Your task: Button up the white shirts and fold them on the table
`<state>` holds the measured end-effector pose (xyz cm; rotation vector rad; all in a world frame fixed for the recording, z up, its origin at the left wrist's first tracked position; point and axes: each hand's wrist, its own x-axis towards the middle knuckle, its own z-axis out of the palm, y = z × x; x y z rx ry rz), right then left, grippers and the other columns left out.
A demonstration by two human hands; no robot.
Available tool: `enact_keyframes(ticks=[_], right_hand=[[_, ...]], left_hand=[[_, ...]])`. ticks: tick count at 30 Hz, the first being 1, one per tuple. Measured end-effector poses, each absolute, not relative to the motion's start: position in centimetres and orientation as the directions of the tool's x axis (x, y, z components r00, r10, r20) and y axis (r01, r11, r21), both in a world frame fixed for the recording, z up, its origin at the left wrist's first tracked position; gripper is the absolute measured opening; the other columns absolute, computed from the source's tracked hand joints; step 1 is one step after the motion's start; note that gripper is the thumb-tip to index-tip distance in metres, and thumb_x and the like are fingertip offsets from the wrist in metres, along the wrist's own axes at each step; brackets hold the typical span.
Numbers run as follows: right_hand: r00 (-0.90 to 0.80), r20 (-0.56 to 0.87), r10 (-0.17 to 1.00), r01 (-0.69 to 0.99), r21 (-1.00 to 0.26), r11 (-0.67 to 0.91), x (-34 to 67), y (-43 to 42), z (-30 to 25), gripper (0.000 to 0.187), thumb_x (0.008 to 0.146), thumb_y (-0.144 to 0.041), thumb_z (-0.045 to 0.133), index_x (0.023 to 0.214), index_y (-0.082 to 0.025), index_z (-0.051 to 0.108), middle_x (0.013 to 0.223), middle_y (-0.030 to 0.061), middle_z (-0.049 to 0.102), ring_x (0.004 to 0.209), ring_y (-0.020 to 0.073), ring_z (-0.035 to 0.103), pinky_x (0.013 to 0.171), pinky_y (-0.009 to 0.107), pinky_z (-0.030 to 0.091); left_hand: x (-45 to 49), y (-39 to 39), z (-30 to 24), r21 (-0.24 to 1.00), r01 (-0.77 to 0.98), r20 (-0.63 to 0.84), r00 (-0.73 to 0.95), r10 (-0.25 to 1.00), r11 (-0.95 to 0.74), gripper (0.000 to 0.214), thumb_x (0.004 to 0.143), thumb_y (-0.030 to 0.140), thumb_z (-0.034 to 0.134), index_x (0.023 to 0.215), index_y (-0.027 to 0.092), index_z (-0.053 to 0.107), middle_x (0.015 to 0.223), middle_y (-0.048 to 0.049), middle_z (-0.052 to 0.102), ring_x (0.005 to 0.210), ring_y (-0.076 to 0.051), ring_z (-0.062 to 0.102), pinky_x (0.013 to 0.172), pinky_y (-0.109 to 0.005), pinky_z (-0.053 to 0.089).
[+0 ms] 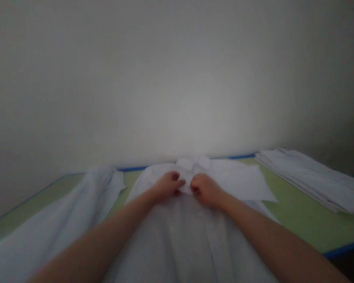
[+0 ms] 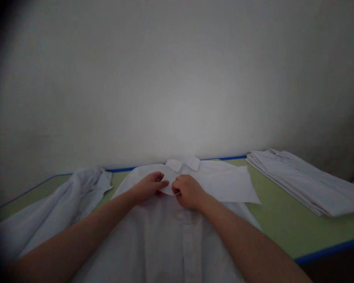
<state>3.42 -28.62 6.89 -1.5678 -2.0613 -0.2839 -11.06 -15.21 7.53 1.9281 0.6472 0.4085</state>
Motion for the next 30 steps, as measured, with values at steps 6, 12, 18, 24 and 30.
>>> enact_keyframes(ticks=[6, 12, 18, 24, 30], right_hand=[[-0.234, 0.438, 0.868, 0.944, -0.112, 0.311, 3.5, -28.7, 6.9, 0.012, 0.06, -0.005, 0.052, 0.064, -0.016, 0.055, 0.068, 0.0017, 0.054, 0.067, 0.0132, 0.047, 0.062, 0.023, 0.032], [-0.172, 0.492, 0.854, 0.958, -0.118, 0.26, 4.0, -28.7, 6.7, 0.011, 0.062, -0.006, 0.052, 0.062, -0.016, 0.052, 0.069, 0.0013, 0.052, 0.067, 0.0127, 0.045, 0.059, 0.023, 0.029], [-0.114, 0.522, 0.845, 0.967, -0.136, 0.214, 4.0, -28.8, 6.9, 0.011, 0.063, -0.007, 0.054, 0.06, -0.016, 0.049, 0.064, -0.0003, 0.049, 0.064, 0.0121, 0.041, 0.057, 0.024, 0.025], [-0.047, 0.62, 0.783, 0.955, -0.202, 0.217, 2.4, -29.1, 7.8, 0.032, 0.068, -0.045, 0.067, 0.078, -0.017, 0.055, 0.075, 0.0014, 0.055, 0.069, 0.0139, 0.045, 0.062, 0.025, 0.028], [-0.051, 0.655, 0.754, 0.955, -0.189, 0.229, 2.3, -29.1, 7.7, 0.02, 0.081, -0.034, 0.058, 0.071, -0.017, 0.057, 0.067, 0.0017, 0.055, 0.069, 0.0144, 0.047, 0.067, 0.027, 0.028]], left_hand=[[-12.1, -13.6, 8.3, 0.935, 0.245, -0.048, 0.803, 0.594, -0.255, 0.033, 0.062, 0.028, 0.069, 0.086, 0.017, 0.05, 0.075, -0.0013, 0.061, 0.064, -0.015, 0.06, 0.054, -0.026, 0.05], [-13.1, -13.3, 9.8, 0.925, 0.076, 0.052, 0.945, 0.322, -0.373, 0.035, 0.053, 0.01, 0.068, 0.085, 0.015, 0.055, 0.082, -0.0022, 0.064, 0.073, -0.013, 0.06, 0.067, -0.024, 0.048], [-12.8, -13.6, 9.2, 0.781, 0.195, 0.109, 0.893, 0.437, -0.593, 0.009, 0.059, 0.012, 0.059, 0.067, 0.017, 0.058, 0.062, 0.0022, 0.06, 0.06, -0.012, 0.057, 0.054, -0.02, 0.042], [-12.3, -15.4, 9.6, 0.83, 0.174, 0.075, 0.907, 0.415, -0.53, 0.017, 0.067, 0.025, 0.061, 0.081, 0.016, 0.058, 0.061, -0.0003, 0.062, 0.052, -0.012, 0.058, 0.046, -0.02, 0.041], [-12.0, -16.3, 10.0, 0.876, 0.186, 0.009, 0.916, 0.4, -0.446, 0.028, 0.072, 0.037, 0.062, 0.087, 0.014, 0.059, 0.061, -0.0016, 0.062, 0.051, -0.012, 0.059, 0.045, -0.02, 0.043]])
